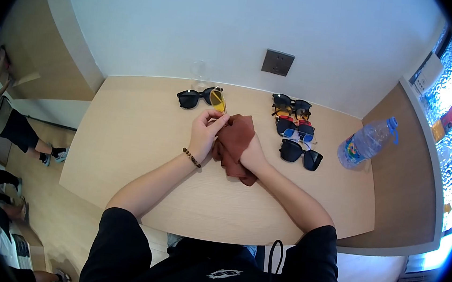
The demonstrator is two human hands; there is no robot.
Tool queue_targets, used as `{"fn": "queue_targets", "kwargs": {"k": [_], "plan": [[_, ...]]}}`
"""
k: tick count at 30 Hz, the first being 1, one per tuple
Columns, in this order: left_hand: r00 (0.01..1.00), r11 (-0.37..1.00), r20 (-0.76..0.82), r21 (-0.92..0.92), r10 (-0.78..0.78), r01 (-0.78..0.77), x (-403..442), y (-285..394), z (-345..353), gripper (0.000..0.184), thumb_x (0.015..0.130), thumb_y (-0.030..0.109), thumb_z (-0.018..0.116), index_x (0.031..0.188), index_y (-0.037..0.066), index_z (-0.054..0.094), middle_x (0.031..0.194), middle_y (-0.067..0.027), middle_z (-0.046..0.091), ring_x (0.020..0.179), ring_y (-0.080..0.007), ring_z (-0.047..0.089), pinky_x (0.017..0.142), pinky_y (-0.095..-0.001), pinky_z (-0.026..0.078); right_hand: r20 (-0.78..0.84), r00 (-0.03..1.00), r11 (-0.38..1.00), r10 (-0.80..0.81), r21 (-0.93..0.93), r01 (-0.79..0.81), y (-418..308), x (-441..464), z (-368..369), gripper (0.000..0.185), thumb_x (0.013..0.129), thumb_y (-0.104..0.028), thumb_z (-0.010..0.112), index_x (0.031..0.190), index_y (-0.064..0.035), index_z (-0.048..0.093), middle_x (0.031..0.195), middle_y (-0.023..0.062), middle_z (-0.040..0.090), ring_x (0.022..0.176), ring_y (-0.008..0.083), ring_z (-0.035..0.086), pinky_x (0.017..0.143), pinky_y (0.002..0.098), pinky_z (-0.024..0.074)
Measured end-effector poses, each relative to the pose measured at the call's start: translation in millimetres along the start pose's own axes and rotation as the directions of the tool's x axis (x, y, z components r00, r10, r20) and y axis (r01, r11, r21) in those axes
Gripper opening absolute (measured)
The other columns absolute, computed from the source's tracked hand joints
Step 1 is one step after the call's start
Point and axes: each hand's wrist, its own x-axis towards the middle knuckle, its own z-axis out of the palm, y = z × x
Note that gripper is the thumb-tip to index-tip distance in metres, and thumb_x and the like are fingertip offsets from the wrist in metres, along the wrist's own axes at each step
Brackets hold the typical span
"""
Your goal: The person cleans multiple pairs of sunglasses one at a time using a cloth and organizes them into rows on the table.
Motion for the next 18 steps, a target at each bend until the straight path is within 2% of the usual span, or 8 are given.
{"fn": "queue_targets", "kwargs": {"k": [2,6,8,9,11,12,14,18], "plan": [[0.998,0.993,0.007,-0.099,-0.061,0.061,-2,-2,0,0.023,0.096,0.017,0.071,0.108,0.001,0.059,0.1,-0.0053,0.066,0.091,-0.01,0.063,0.078,-0.0247,0.052,-0.248,0.93,0.949,-0.272,0.094,0.302,43,2,15,0.028,0.09,-0.013,0.067,0.113,0.0003,0.058,0.102,0.0112,0.066,0.094,0.0175,0.065,0.081,0.0315,0.0526],[1.0,0.997,-0.03,-0.08,-0.007,0.005,-9,-3,10,0.028,0.096,0.018,0.07,0.113,0.001,0.056,0.101,-0.0052,0.065,0.091,-0.0096,0.063,0.072,-0.0222,0.052,-0.333,0.853,0.882,-0.402,0.109,0.459,90,21,12,0.028,0.088,-0.009,0.068,0.113,-0.0013,0.058,0.102,0.0098,0.066,0.094,0.0186,0.064,0.084,0.0329,0.0517],[0.997,0.992,0.02,-0.1,-0.069,0.071,1,-2,1,0.036,0.097,0.021,0.069,0.121,0.001,0.051,0.103,-0.0057,0.063,0.092,-0.0108,0.063,0.07,-0.0221,0.054,-0.336,0.849,0.807,-0.408,0.303,0.508,86,19,6,0.027,0.089,-0.007,0.067,0.113,-0.0004,0.059,0.102,0.008,0.066,0.095,0.0173,0.063,0.086,0.031,0.0512],[0.997,0.992,0.021,-0.099,-0.072,0.074,3,5,-1,0.036,0.097,0.021,0.069,0.121,0.001,0.051,0.103,-0.0057,0.063,0.092,-0.0108,0.063,0.07,-0.0221,0.054,-0.337,0.849,0.807,-0.406,0.304,0.507,87,20,3,0.027,0.089,-0.007,0.067,0.113,-0.0004,0.059,0.102,0.008,0.066,0.095,0.0173,0.063,0.086,0.031,0.0512],[0.997,0.996,0.039,0.061,-0.073,0.071,7,19,-6,0.038,0.099,0.021,0.064,0.129,0.004,0.048,0.109,-0.0081,0.061,0.094,-0.0164,0.066,0.073,-0.0255,0.059,-0.325,0.936,0.824,-0.136,0.487,0.289,86,27,-3,0.027,0.088,-0.005,0.067,0.114,0.0008,0.059,0.102,0.0064,0.066,0.095,0.0156,0.062,0.086,0.0301,0.051],[0.994,0.988,0.094,0.151,-0.054,0.039,13,21,-14,0.039,0.099,0.019,0.06,0.132,0.005,0.046,0.114,-0.0091,0.059,0.096,-0.0183,0.066,0.076,-0.0313,0.062,-0.325,0.936,0.823,-0.137,0.488,0.29,90,33,-9,0.027,0.088,-0.005,0.067,0.114,0.0008,0.059,0.102,0.0064,0.066,0.095,0.0156,0.062,0.086,0.0301,0.051],[0.991,0.985,0.132,0.173,-0.029,0.006,19,27,-23,0.042,0.097,0.016,0.061,0.135,0.005,0.045,0.114,-0.0087,0.06,0.098,-0.0179,0.066,0.076,-0.0321,0.062,-0.345,0.86,0.91,-0.376,0.035,0.412,101,43,-18,0.023,0.091,-0.008,0.068,0.111,0.0011,0.063,0.104,0.008,0.069,0.096,0.0144,0.064,0.086,0.0287,0.0519],[0.964,0.972,0.265,0.216,0.034,-0.093,17,46,-20,0.059,0.09,0.008,0.07,0.142,0.007,0.043,0.116,-0.0072,0.058,0.101,-0.017,0.064,0.08,-0.0324,0.059,-0.341,0.925,0.945,-0.165,0.213,0.247,78,28,-19,0.02,0.09,-0.01,0.068,0.107,0.0018,0.065,0.102,0.0099,0.07,0.093,0.0172,0.066,0.083,0.0293,0.0525]]}}
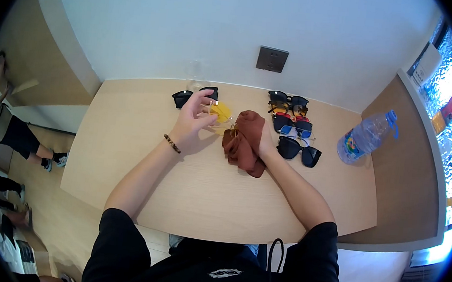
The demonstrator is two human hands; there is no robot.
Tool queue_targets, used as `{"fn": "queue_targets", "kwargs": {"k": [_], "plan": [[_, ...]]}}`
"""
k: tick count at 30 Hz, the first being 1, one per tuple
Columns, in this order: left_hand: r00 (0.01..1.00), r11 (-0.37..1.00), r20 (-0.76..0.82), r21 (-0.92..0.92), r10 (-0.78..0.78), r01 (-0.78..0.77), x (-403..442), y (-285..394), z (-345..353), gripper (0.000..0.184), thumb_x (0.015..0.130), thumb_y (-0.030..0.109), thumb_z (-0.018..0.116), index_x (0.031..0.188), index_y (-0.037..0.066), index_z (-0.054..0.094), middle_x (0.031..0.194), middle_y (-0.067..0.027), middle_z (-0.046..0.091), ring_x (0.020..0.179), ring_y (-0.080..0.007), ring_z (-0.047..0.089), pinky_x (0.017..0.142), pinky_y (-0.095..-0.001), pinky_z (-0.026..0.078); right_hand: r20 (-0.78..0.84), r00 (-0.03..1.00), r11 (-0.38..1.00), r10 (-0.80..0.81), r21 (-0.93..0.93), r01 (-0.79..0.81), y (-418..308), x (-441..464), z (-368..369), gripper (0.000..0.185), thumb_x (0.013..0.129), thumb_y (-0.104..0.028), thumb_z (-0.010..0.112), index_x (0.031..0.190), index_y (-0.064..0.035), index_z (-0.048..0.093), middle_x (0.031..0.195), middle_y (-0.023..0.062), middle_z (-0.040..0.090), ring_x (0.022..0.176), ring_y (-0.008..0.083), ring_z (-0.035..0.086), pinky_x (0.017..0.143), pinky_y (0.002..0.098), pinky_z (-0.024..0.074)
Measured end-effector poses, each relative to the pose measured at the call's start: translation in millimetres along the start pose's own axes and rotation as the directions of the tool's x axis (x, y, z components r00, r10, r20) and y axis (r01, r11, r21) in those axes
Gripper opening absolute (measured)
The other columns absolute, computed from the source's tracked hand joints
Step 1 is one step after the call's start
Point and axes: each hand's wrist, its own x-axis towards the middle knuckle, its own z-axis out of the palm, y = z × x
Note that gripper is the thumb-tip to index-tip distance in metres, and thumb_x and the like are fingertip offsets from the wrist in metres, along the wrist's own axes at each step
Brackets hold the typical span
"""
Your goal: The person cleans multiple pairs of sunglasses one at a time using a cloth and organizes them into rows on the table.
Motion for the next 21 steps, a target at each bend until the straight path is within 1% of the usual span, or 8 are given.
{"fn": "queue_targets", "kwargs": {"k": [3,6,9,12,14,15,17,21], "plan": [[0.976,0.984,0.218,0.173,-0.008,-0.03,8,8,-13,0.059,0.086,0.005,0.072,0.14,0.008,0.049,0.119,-0.0056,0.059,0.105,-0.016,0.064,0.082,-0.0316,0.059,0.102,0.994,0.97,-0.04,0.245,0.013,10,2,-3,0.02,0.089,-0.007,0.067,0.105,0.0027,0.062,0.098,0.0078,0.068,0.088,0.0147,0.063,0.079,0.0277,0.0517],[0.932,0.857,0.356,0.499,-0.068,-0.127,7,13,-15,0.053,0.085,0.006,0.074,0.135,0.01,0.057,0.12,-0.0064,0.061,0.103,-0.0183,0.064,0.086,-0.0324,0.057,0.233,0.972,0.994,-0.026,-0.101,0.051,15,11,-10,0.019,0.089,-0.007,0.067,0.105,0.0029,0.062,0.094,0.0069,0.067,0.084,0.0139,0.063,0.077,0.0271,0.0517],[0.942,0.677,0.336,0.697,-0.018,-0.235,0,20,-3,0.045,0.081,0.008,0.078,0.123,0.01,0.064,0.117,-0.0076,0.063,0.099,-0.0212,0.064,0.088,-0.0332,0.053,0.281,0.945,0.984,-0.169,0.098,0.147,35,16,-13,0.018,0.089,-0.009,0.068,0.102,0.0032,0.063,0.093,0.0062,0.067,0.08,0.0121,0.063,0.074,0.0266,0.0516],[0.936,0.635,0.348,0.712,0.05,-0.299,5,10,-9,0.042,0.079,0.008,0.079,0.118,0.009,0.063,0.106,-0.0088,0.065,0.097,-0.0238,0.064,0.087,-0.0349,0.052,0.354,0.866,0.879,-0.354,-0.192,0.437,29,18,-13,0.013,0.09,-0.009,0.065,0.097,0.0011,0.065,0.092,0.0076,0.067,0.084,0.0153,0.064,0.076,0.0275,0.0512],[0.948,0.619,0.318,0.743,0.006,-0.254,6,11,-15,0.04,0.079,0.008,0.079,0.116,0.008,0.063,0.102,-0.0088,0.065,0.095,-0.0227,0.063,0.086,-0.0346,0.052,0.418,0.815,0.459,-0.402,-0.678,0.574,14,20,-9,0.017,0.081,-0.01,0.062,0.095,-0.0042,0.07,0.1,0.0121,0.068,0.099,0.0273,0.064,0.083,0.0327,0.051],[0.957,0.6,0.286,0.773,-0.04,-0.206,7,13,-18,0.038,0.079,0.008,0.079,0.113,0.007,0.063,0.099,-0.0087,0.065,0.094,-0.0215,0.063,0.085,-0.0343,0.052,0.419,0.814,0.457,-0.403,-0.678,0.575,19,22,-12,0.017,0.081,-0.01,0.062,0.095,-0.0042,0.07,0.1,0.0121,0.068,0.099,0.0273,0.064,0.083,0.0327,0.051],[0.969,0.608,0.242,0.777,-0.051,-0.162,9,19,-26,0.038,0.079,0.009,0.079,0.113,0.007,0.062,0.1,-0.01,0.066,0.095,-0.0248,0.064,0.086,-0.0358,0.052,0.228,0.838,0.732,-0.495,-0.411,0.544,28,26,-19,0.017,0.083,-0.009,0.059,0.097,-0.0041,0.069,0.102,0.0133,0.066,0.1,0.0301,0.063,0.085,0.0356,0.0495],[0.994,0.595,0.112,0.8,-0.019,-0.079,15,22,-50,0.039,0.078,0.01,0.08,0.112,0.006,0.061,0.101,-0.0119,0.066,0.094,-0.0274,0.064,0.085,-0.0368,0.052,0.135,0.787,0.576,-0.602,-0.609,0.545,27,22,-22,0.018,0.084,-0.008,0.058,0.098,-0.0038,0.067,0.103,0.0142,0.065,0.099,0.0324,0.061,0.084,0.0384,0.0486]]}}
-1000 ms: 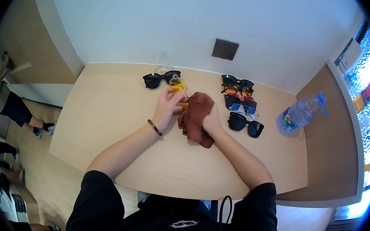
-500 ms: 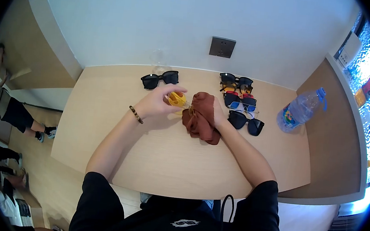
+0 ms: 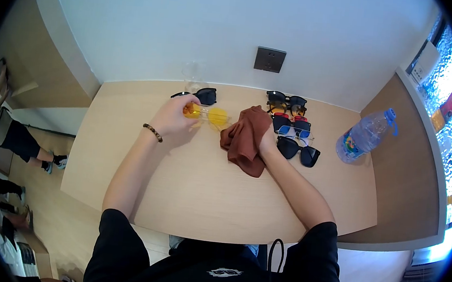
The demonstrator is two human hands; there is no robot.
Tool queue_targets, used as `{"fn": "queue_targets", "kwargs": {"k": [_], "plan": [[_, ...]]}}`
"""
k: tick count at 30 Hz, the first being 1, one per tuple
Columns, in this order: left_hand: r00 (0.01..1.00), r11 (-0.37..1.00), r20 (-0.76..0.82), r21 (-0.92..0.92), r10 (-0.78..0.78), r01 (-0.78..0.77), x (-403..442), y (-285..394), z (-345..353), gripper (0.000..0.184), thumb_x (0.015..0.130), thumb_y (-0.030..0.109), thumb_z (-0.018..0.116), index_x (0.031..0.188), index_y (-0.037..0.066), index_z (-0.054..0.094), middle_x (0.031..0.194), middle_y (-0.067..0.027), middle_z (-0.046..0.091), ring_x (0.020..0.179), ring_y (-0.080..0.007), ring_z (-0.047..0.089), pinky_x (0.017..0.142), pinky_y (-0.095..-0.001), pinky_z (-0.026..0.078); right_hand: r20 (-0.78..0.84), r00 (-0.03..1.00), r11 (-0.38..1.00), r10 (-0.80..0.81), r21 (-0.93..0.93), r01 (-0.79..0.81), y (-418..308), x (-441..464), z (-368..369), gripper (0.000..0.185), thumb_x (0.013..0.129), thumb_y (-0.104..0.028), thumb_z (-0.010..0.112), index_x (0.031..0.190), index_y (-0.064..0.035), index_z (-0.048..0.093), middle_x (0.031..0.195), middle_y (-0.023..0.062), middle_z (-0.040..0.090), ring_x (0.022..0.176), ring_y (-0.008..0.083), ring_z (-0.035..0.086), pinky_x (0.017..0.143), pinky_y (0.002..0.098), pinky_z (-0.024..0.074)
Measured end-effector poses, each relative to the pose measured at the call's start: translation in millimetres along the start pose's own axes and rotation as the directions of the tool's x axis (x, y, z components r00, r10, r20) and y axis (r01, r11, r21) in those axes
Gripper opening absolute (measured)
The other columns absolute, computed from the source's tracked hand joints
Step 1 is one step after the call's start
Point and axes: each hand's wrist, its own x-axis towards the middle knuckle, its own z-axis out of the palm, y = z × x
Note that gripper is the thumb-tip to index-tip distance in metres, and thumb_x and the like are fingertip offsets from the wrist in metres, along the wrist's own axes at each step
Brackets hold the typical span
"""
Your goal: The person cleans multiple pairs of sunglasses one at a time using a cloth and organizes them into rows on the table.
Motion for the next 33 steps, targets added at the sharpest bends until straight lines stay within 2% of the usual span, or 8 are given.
{"fn": "queue_targets", "kwargs": {"k": [2,4,7,13,23,26,28,33], "plan": [[0.999,0.997,-0.022,0.065,-0.037,0.039,0,-4,-4,0.04,0.078,0.015,0.081,0.111,0.006,0.062,0.099,-0.012,0.066,0.093,-0.0272,0.064,0.084,-0.0374,0.053,0.113,0.985,0.991,0.127,-0.059,-0.121,2,1,0,0.018,0.085,-0.007,0.058,0.101,-0.0041,0.067,0.106,0.0153,0.065,0.102,0.0333,0.061,0.086,0.0386,0.0485],[0.99,0.959,-0.082,0.251,-0.111,0.128,0,-8,-6,0.04,0.078,0.023,0.081,0.11,0.007,0.063,0.096,-0.0116,0.065,0.095,-0.0277,0.063,0.085,-0.0385,0.053,0.104,0.986,0.991,0.133,-0.001,-0.134,12,-3,7,0.019,0.086,-0.006,0.058,0.103,-0.0042,0.067,0.108,0.0158,0.065,0.105,0.0337,0.061,0.088,0.0384,0.0485],[0.991,0.954,-0.123,0.287,-0.048,0.082,1,-21,-1,0.042,0.078,0.03,0.08,0.111,0.009,0.064,0.097,-0.0115,0.064,0.097,-0.028,0.063,0.085,-0.0399,0.053,0.047,0.994,0.995,0.099,0.019,-0.1,9,-5,5,0.02,0.086,-0.006,0.058,0.104,-0.0043,0.067,0.109,0.0166,0.065,0.107,0.0343,0.061,0.091,0.0383,0.0485],[0.976,0.924,-0.218,0.375,0.011,0.073,-1,-35,6,0.046,0.079,0.028,0.081,0.118,0.01,0.064,0.109,-0.0125,0.059,0.103,-0.029,0.062,0.089,-0.0394,0.053,0.007,0.997,0.995,0.082,0.05,-0.083,5,-5,5,0.019,0.084,-0.007,0.059,0.101,-0.0026,0.068,0.104,0.0178,0.066,0.104,0.0353,0.062,0.091,0.0395,0.0494],[0.975,0.967,-0.201,0.216,-0.095,0.138,1,-51,-5,0.048,0.076,0.024,0.084,0.118,0.012,0.064,0.114,-0.012,0.055,0.108,-0.0286,0.059,0.094,-0.0376,0.052,-0.082,0.996,0.979,0.034,0.204,-0.017,15,-5,19,0.012,0.083,-0.008,0.059,0.09,-0.001,0.065,0.096,0.0194,0.064,0.098,0.0359,0.062,0.083,0.0398,0.0506],[0.984,0.959,-0.138,0.246,-0.111,0.142,1,-46,-6,0.046,0.076,0.025,0.085,0.114,0.012,0.064,0.112,-0.0118,0.055,0.106,-0.0286,0.058,0.093,-0.0372,0.051,-0.085,0.994,0.997,-0.063,0.046,0.067,30,-9,26,0.012,0.083,-0.008,0.059,0.09,-0.0011,0.065,0.095,0.0186,0.064,0.097,0.0356,0.062,0.082,0.0396,0.0504],[0.98,0.972,-0.119,0.16,-0.156,0.174,2,-48,-5,0.044,0.075,0.025,0.085,0.11,0.01,0.063,0.11,-0.0115,0.055,0.106,-0.0285,0.058,0.092,-0.0371,0.051,-0.073,0.997,0.993,-0.021,0.116,0.029,21,-7,21,0.012,0.083,-0.008,0.059,0.09,-0.0011,0.065,0.096,0.018,0.064,0.097,0.0353,0.062,0.082,0.0396,0.0503],[0.982,0.985,-0.183,0.153,-0.051,0.08,4,-46,1,0.039,0.078,0.022,0.083,0.108,0.007,0.062,0.109,-0.0112,0.056,0.104,-0.0278,0.059,0.091,-0.0368,0.051,0.023,0.999,0.992,-0.033,0.123,0.03,6,3,4,0.014,0.082,-0.008,0.058,0.091,-0.0013,0.065,0.098,0.0167,0.065,0.095,0.0344,0.061,0.081,0.0391,0.0501]]}}
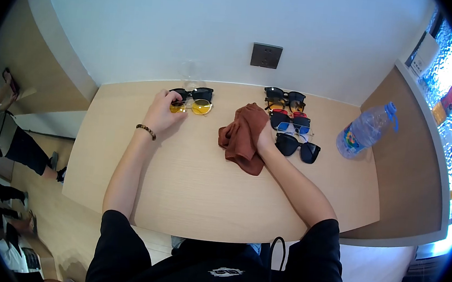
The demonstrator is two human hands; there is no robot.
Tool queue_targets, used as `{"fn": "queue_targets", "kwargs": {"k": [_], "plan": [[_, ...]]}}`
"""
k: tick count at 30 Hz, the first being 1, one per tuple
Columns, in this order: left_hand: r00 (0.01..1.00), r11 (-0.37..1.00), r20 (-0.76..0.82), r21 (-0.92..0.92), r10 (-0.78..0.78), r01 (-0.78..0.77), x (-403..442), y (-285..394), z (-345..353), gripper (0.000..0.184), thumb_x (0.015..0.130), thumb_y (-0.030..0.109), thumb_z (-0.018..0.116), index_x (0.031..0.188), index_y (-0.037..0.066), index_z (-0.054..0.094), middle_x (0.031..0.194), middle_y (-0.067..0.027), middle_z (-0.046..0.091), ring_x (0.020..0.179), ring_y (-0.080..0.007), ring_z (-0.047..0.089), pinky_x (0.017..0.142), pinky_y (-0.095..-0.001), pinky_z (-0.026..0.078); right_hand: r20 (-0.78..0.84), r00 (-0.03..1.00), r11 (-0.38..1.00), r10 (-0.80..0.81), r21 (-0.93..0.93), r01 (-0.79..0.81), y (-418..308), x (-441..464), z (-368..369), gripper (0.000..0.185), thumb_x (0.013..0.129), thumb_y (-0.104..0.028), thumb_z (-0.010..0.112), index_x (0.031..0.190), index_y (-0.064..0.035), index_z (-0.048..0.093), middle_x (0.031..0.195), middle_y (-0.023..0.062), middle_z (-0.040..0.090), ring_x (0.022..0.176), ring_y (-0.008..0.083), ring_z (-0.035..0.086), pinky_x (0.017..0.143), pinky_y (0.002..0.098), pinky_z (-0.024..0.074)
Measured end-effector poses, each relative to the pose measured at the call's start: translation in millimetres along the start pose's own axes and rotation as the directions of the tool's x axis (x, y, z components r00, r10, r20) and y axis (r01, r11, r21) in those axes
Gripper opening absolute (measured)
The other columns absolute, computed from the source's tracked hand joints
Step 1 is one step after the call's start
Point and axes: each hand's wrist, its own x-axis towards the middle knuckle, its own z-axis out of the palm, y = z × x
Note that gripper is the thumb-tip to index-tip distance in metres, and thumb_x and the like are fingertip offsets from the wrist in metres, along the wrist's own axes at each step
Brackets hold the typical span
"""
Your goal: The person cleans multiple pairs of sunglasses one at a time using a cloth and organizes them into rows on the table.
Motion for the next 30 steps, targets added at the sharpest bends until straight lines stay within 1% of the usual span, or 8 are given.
{"fn": "queue_targets", "kwargs": {"k": [3,7,8,9,10,12,21,30], "plan": [[0.987,0.988,-0.113,-0.097,0.113,-0.124,0,30,4,0.031,0.081,0.014,0.079,0.105,0.005,0.063,0.107,-0.0104,0.056,0.101,-0.0258,0.059,0.088,-0.0359,0.051,0.054,0.996,0.996,0.072,0.044,-0.074,-9,4,0,0.015,0.084,-0.011,0.059,0.093,-0.0003,0.065,0.1,0.0174,0.064,0.095,0.0341,0.061,0.083,0.0376,0.0506],[0.869,0.87,-0.263,-0.158,0.418,-0.467,-8,122,15,0.016,0.083,0.006,0.073,0.098,0.005,0.066,0.099,-0.0103,0.062,0.095,-0.0279,0.062,0.086,-0.0362,0.051,-0.016,0.976,0.886,0.217,0.422,-0.19,-14,7,16,0.02,0.096,-0.015,0.054,0.098,0.0036,0.063,0.108,0.0133,0.064,0.099,0.0293,0.062,0.088,0.0346,0.0504],[0.827,0.829,-0.265,-0.14,0.496,-0.542,-13,149,21,0.015,0.082,0.006,0.072,0.096,0.005,0.067,0.098,-0.0103,0.063,0.093,-0.0294,0.062,0.085,-0.0373,0.051,0.046,0.935,0.762,0.351,0.567,-0.314,-14,6,17,0.024,0.1,-0.014,0.05,0.102,0.0053,0.063,0.11,0.0128,0.064,0.099,0.0292,0.062,0.088,0.0343,0.05],[0.758,0.764,-0.247,-0.093,0.603,-0.638,-15,169,31,0.017,0.08,0.008,0.073,0.096,0.007,0.067,0.098,-0.0091,0.065,0.092,-0.0305,0.062,0.084,-0.0398,0.051,0.253,0.825,0.292,0.505,0.85,-0.439,-20,3,11,0.024,0.101,-0.026,0.055,0.102,-0.0027,0.061,0.11,0.0065,0.061,0.099,0.0166,0.062,0.084,0.0279,0.0509],[0.739,0.737,-0.157,-0.086,0.655,-0.671,-13,184,46,0.019,0.078,0.012,0.075,0.096,0.009,0.068,0.102,-0.0081,0.065,0.097,-0.0297,0.061,0.086,-0.0408,0.049,0.34,0.779,0.096,0.527,0.887,-0.452,-23,0,9,0.024,0.101,-0.026,0.055,0.103,-0.0029,0.061,0.11,0.0064,0.061,0.1,0.0165,0.061,0.084,0.028,0.0508],[0.741,0.735,0.0,-0.134,0.671,-0.665,-15,208,80,0.026,0.078,0.022,0.076,0.099,0.009,0.068,0.104,-0.0071,0.064,0.103,-0.0283,0.059,0.09,-0.0382,0.045,0.393,0.766,0.013,0.509,0.886,-0.463,-24,-1,13,0.024,0.101,-0.027,0.056,0.106,-0.0033,0.06,0.111,0.0063,0.061,0.101,0.0164,0.061,0.085,0.0281,0.0506],[0.854,0.889,0.337,0.094,0.395,-0.448,-2,253,164,0.037,0.072,0.023,0.075,0.104,0.005,0.069,0.112,-0.0162,0.059,0.112,-0.0305,0.055,0.092,-0.0454,0.041,0.423,0.755,0.0,0.501,0.872,-0.489,-17,-9,24,0.028,0.101,-0.029,0.056,0.116,-0.0052,0.057,0.116,0.0055,0.06,0.105,0.0156,0.06,0.089,0.0288,0.0496],[0.893,0.907,0.196,0.031,0.406,-0.419,-3,248,157,0.023,0.079,0.023,0.072,0.098,0.011,0.069,0.101,-0.0116,0.063,0.104,-0.0289,0.06,0.088,-0.0438,0.05,0.414,0.746,-0.011,0.522,0.877,-0.48,-15,-10,25,0.035,0.102,-0.032,0.057,0.126,-0.0071,0.054,0.12,0.0048,0.06,0.11,0.0148,0.059,0.093,0.0294,0.0486]]}}
